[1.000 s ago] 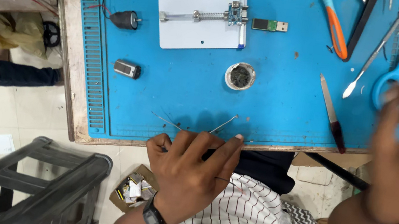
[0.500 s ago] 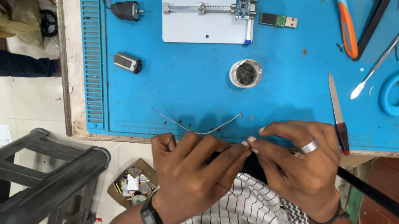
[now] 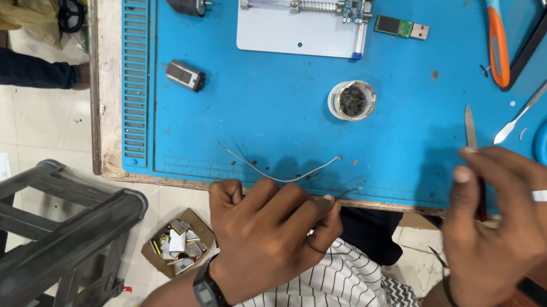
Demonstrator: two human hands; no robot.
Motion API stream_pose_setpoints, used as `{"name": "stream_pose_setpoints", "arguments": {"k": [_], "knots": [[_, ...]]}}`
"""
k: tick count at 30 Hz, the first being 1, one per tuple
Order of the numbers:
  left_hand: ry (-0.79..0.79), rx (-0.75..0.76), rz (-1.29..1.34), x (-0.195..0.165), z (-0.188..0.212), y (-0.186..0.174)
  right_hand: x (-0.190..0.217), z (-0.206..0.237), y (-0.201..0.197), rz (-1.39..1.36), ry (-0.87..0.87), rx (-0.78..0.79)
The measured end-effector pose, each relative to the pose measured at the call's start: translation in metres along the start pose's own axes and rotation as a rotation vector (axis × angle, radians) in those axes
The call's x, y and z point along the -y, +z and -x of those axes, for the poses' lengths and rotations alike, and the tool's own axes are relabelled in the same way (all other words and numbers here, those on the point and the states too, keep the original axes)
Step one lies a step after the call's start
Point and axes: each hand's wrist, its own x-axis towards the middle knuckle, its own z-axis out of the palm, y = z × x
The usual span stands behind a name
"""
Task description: The person strips and positions a wire against a small circuit board clamped on the work mat, then solders the connection with a soldering iron, dabbing the tip in a small flux container between joints. They continue soldering points on the board, then pick up scissors to trim the wire and handle the finished assembly.
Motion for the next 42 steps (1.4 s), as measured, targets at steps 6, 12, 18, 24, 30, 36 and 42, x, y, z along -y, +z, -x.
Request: {"name": "stream_pose_setpoints", "arguments": {"k": [6,12,18,24,30,36,42], "knots": [[-0.008,0.023,-0.039,-0.001,-0.007,0.006,-0.030,0.018,-0.004,0.167,-0.016,0.026],[-0.026,0.105,-0.048,-0.003,-0.009,0.008,-0.023,0.019,-0.006,0.208,0.063,0.024],[-0.032,0.125,-0.037,-0.005,-0.013,0.011,-0.003,0.001,-0.016,0.132,0.142,0.066],[-0.043,0.146,-0.029,-0.007,-0.017,0.013,-0.002,0.000,-0.016,0.112,0.113,0.044],[-0.051,0.150,-0.035,-0.006,-0.015,0.010,-0.014,0.019,-0.011,-0.082,0.144,0.003],[-0.052,0.144,-0.036,-0.005,-0.014,0.011,-0.005,0.036,-0.001,-0.309,0.228,0.106],[-0.055,0.160,-0.021,-0.006,-0.016,0.011,0.015,0.033,0.005,-0.339,0.157,0.096]]}}
